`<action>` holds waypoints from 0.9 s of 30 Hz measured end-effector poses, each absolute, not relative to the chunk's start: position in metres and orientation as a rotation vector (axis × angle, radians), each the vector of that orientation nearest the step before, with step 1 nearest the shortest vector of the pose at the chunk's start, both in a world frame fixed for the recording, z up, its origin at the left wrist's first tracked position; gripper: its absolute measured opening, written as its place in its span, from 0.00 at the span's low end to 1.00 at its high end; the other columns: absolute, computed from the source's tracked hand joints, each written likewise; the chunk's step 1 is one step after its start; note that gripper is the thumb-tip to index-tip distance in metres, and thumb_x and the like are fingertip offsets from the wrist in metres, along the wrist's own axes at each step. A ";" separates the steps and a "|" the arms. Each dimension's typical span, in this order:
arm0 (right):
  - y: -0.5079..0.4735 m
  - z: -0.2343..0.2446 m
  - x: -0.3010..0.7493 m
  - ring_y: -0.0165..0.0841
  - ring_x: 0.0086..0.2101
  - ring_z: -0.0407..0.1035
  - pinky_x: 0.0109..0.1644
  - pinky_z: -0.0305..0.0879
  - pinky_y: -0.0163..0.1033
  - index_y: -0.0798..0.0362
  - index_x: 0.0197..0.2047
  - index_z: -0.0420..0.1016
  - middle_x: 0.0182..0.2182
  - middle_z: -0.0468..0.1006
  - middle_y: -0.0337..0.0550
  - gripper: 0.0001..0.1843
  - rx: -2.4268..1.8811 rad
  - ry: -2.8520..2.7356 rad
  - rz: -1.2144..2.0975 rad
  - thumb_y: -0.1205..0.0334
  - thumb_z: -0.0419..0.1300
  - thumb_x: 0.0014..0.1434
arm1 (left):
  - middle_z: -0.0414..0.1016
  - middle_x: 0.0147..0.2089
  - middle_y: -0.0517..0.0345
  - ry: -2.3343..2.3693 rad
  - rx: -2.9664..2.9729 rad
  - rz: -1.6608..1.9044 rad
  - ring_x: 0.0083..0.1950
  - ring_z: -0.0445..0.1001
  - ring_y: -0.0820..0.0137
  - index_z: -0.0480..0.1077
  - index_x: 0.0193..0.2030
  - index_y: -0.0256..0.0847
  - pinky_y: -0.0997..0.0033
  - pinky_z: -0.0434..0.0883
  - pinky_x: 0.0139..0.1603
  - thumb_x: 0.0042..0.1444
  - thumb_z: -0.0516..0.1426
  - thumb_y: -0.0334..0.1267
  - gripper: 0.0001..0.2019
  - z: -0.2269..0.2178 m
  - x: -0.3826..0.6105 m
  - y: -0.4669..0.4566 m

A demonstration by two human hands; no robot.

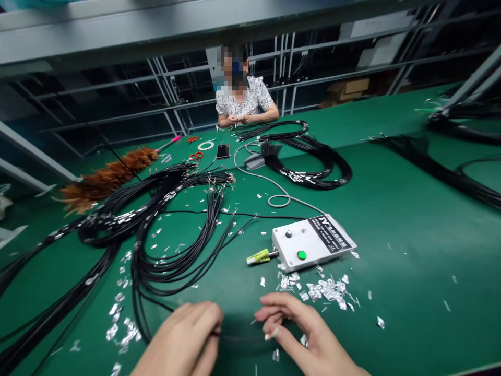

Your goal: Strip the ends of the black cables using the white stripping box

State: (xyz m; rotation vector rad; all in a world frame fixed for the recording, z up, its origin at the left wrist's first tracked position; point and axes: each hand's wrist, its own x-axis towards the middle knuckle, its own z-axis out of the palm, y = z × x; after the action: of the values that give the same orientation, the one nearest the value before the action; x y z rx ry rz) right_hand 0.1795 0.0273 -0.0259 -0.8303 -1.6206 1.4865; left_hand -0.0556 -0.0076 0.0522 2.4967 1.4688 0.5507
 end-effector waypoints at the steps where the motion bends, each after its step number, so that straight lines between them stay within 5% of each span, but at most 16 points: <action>1: 0.027 -0.025 0.177 0.33 0.40 0.76 0.47 0.74 0.38 0.46 0.56 0.68 0.42 0.80 0.44 0.15 -0.825 -1.535 1.582 0.63 0.56 0.67 | 0.72 0.27 0.63 1.458 2.462 0.564 0.25 0.71 0.72 0.63 0.33 0.45 0.77 0.66 0.26 0.57 0.50 0.26 0.08 0.046 -0.043 -0.002; 8: 0.035 -0.017 0.185 0.34 0.40 0.72 0.50 0.68 0.40 0.51 0.47 0.74 0.38 0.78 0.44 0.15 -0.942 -1.300 1.742 0.51 0.64 0.62 | 0.73 0.31 0.58 1.331 2.022 0.686 0.29 0.71 0.72 0.66 0.34 0.43 0.78 0.66 0.30 0.63 0.49 0.33 0.07 0.018 0.000 0.016; 14: 0.041 -0.013 0.180 0.33 0.37 0.71 0.47 0.69 0.39 0.52 0.45 0.74 0.36 0.77 0.43 0.25 -0.978 -1.153 1.798 0.41 0.68 0.55 | 0.68 0.21 0.62 1.414 1.404 0.836 0.19 0.63 0.76 0.70 0.33 0.40 0.77 0.59 0.23 0.65 0.50 0.50 0.18 0.021 0.001 0.015; 20: 0.049 -0.006 0.169 0.31 0.33 0.71 0.42 0.68 0.35 0.54 0.40 0.75 0.33 0.78 0.42 0.26 -0.967 -1.110 1.853 0.38 0.68 0.53 | 0.66 0.20 0.63 1.438 1.038 0.924 0.17 0.58 0.79 0.69 0.32 0.37 0.79 0.54 0.20 0.55 0.57 0.63 0.25 0.018 0.007 0.012; 27: 0.053 -0.002 0.158 0.28 0.25 0.67 0.34 0.64 0.33 0.54 0.29 0.73 0.22 0.71 0.36 0.24 -0.992 -1.017 1.904 0.41 0.71 0.48 | 0.64 0.20 0.64 1.440 1.022 0.979 0.19 0.58 0.78 0.69 0.30 0.38 0.79 0.55 0.21 0.54 0.58 0.62 0.25 0.019 0.009 0.011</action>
State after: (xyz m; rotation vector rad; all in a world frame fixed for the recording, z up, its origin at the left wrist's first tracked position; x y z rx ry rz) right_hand 0.1577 0.0529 -0.0024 -0.9919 -1.0170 1.9038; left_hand 0.0091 0.0107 0.0191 1.0222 1.4398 0.9789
